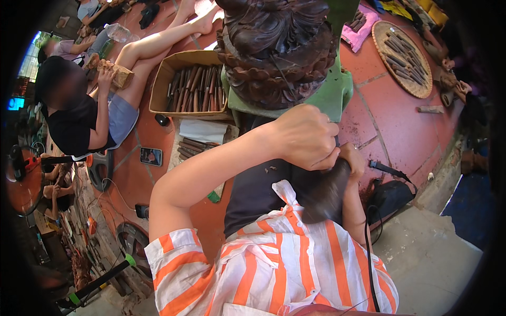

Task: The person carves a dark wooden sculpture using a chisel and mallet. They repeatedly strike the chisel to shape the wood, occasionally switching tools from a nearby container.

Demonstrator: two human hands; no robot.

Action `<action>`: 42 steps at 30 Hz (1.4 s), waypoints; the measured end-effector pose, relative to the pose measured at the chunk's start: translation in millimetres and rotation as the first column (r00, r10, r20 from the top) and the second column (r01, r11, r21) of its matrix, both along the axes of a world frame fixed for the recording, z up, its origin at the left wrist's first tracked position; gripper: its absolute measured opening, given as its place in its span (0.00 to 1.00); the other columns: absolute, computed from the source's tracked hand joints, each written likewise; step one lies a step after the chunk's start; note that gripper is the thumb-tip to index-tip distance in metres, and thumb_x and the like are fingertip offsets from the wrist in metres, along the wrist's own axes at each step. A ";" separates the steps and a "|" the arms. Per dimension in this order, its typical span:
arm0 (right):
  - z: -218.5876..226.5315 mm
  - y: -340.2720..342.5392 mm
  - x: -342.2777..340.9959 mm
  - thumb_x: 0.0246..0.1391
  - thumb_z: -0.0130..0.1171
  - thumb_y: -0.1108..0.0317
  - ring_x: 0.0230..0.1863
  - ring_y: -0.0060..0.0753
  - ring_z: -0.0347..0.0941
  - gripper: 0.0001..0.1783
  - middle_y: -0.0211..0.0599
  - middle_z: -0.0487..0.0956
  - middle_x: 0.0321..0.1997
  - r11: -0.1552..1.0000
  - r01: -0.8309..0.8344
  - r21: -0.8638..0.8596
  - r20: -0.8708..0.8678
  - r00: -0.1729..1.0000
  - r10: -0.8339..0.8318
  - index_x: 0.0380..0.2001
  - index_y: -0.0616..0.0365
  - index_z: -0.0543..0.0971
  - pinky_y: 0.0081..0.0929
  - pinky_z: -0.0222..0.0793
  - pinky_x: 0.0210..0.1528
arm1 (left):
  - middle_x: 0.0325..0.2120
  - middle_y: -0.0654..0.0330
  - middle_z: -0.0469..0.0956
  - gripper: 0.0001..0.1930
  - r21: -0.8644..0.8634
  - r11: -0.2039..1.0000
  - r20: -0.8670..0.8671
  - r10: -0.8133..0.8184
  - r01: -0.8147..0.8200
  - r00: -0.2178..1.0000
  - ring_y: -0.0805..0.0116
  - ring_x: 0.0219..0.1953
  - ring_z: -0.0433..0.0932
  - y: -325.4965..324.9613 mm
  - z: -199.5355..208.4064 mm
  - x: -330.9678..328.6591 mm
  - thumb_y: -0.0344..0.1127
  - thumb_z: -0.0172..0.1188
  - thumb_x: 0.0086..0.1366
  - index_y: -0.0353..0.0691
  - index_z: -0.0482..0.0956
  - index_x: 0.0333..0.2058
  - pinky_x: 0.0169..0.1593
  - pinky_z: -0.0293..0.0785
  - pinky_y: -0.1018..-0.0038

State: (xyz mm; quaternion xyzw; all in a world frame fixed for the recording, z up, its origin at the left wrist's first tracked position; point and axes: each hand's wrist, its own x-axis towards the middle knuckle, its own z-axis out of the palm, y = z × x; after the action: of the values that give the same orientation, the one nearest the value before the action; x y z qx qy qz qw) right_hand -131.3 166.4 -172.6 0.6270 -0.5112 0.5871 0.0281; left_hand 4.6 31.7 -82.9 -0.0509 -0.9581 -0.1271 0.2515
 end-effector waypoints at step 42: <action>0.3 3.4 2.2 0.39 0.67 0.78 0.16 0.36 0.67 0.14 0.34 0.69 0.16 0.991 0.131 0.002 -0.180 0.975 -0.128 0.18 0.56 0.69 0.29 0.59 0.19 | 0.15 0.66 0.61 0.14 -0.001 0.986 -0.252 -0.160 0.165 0.955 0.68 0.19 0.65 -10.5 -11.4 16.5 0.40 0.59 0.44 0.45 0.64 0.10 0.22 0.58 0.71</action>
State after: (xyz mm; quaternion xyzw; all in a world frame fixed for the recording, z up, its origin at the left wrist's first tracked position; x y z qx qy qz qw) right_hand -129.1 169.8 -172.3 0.6429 -0.5503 0.5216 0.1080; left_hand 21.1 21.2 -94.2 -0.1425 -0.9099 -0.1494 0.3598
